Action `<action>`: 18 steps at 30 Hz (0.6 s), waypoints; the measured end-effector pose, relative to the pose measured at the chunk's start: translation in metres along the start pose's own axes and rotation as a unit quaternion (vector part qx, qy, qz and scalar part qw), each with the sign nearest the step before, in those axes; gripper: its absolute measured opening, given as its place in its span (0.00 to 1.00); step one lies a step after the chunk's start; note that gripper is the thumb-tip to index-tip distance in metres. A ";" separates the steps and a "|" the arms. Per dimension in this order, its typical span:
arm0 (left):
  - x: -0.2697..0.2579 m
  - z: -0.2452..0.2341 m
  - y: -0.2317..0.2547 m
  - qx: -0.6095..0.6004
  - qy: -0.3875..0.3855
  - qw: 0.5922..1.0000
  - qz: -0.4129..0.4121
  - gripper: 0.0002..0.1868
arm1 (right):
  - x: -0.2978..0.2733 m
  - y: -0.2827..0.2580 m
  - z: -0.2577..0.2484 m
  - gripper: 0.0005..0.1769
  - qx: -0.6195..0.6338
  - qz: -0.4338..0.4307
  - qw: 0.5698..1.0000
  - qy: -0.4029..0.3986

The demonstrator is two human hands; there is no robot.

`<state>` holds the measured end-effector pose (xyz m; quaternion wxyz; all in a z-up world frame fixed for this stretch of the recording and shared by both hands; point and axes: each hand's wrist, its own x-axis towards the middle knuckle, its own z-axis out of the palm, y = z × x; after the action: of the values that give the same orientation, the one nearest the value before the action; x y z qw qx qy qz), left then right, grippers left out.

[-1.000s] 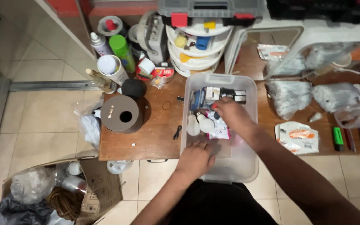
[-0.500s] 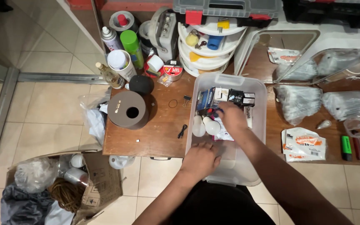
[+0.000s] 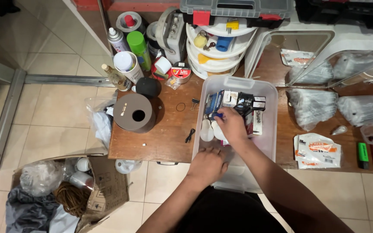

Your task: Cleaning a plastic bin and then organizing various household items and tools from a desk into it.

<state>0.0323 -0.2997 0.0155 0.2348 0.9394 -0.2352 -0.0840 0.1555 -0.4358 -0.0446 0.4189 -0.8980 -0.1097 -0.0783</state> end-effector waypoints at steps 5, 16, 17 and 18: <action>0.001 0.002 0.000 0.009 -0.023 1.000 -0.015 0.17 | 0.001 0.026 0.035 0.16 0.019 0.013 0.999 0.040; 0.003 0.004 -0.001 0.026 -0.054 0.998 -0.027 0.20 | -0.012 0.049 0.055 0.16 0.110 0.081 0.983 0.122; 0.003 0.006 -0.002 0.027 -0.056 0.998 -0.027 0.21 | -0.012 0.050 0.055 0.17 0.108 0.093 0.981 0.128; 0.003 0.007 -0.001 0.026 -0.056 0.998 -0.026 0.21 | -0.012 0.050 0.053 0.17 0.107 0.093 0.981 0.129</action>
<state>0.0338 -0.3033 0.0086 0.1941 0.9449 -0.2258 -0.1363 0.1599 -0.4276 -0.1176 0.5289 -0.8365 0.0217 -0.1414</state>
